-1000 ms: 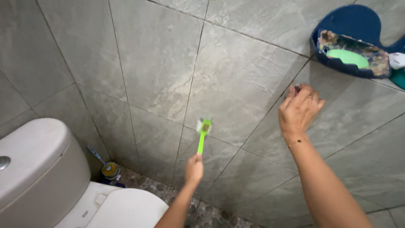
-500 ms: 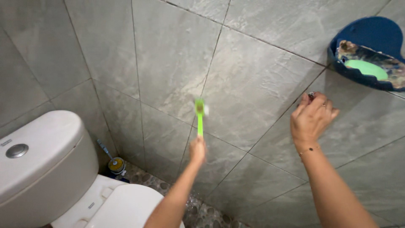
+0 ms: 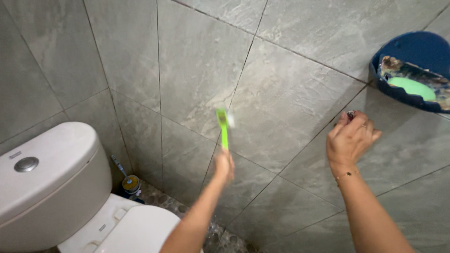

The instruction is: The person scrubs the tiled bathroom wall using a green scrub brush and water from a bucket. They repeatedly dip the brush into the water and scrub different sections of the wall, occasionally using their hand to wipe the surface.

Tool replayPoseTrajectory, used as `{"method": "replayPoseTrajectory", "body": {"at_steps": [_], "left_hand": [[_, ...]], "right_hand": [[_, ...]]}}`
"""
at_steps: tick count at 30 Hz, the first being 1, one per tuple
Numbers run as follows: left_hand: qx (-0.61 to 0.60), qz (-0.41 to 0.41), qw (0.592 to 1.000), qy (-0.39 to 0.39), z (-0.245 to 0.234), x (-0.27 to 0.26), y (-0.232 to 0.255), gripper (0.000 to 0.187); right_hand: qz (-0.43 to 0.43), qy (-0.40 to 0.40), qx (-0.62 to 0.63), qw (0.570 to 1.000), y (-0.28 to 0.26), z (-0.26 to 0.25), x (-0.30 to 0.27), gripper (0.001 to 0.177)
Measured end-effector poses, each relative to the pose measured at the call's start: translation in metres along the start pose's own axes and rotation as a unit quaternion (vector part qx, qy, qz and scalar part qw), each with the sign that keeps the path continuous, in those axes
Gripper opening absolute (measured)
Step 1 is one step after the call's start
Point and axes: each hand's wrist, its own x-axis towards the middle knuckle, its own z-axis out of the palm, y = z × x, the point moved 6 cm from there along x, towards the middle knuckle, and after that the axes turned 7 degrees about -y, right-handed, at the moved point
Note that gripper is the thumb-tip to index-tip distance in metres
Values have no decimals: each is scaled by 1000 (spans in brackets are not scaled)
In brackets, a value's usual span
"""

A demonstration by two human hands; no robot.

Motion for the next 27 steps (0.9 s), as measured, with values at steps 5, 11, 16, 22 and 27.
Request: {"method": "replayPoseTrajectory", "body": {"at_steps": [5,11,16,22,27], "left_hand": [[31,23,996,-78,14,47,91,59],[93,-158,983,8,-20,-55,-50,61],[32,8,999,-2,-27,48,70,67],[-71,-32,996,-44,-14,29,54,68],[7,-153,988,-16,-44,-10,-38,67]], "right_hand": [[-1,4,-11,1000,0,3,-5,17],[-1,1,-4,1000,1,3,-7,16],[3,1,-15,1000,1,5,-8,19],[12,4,-4,1000,4,4,-3,18],[5,12,2,1000,0,2,-7,17]]}}
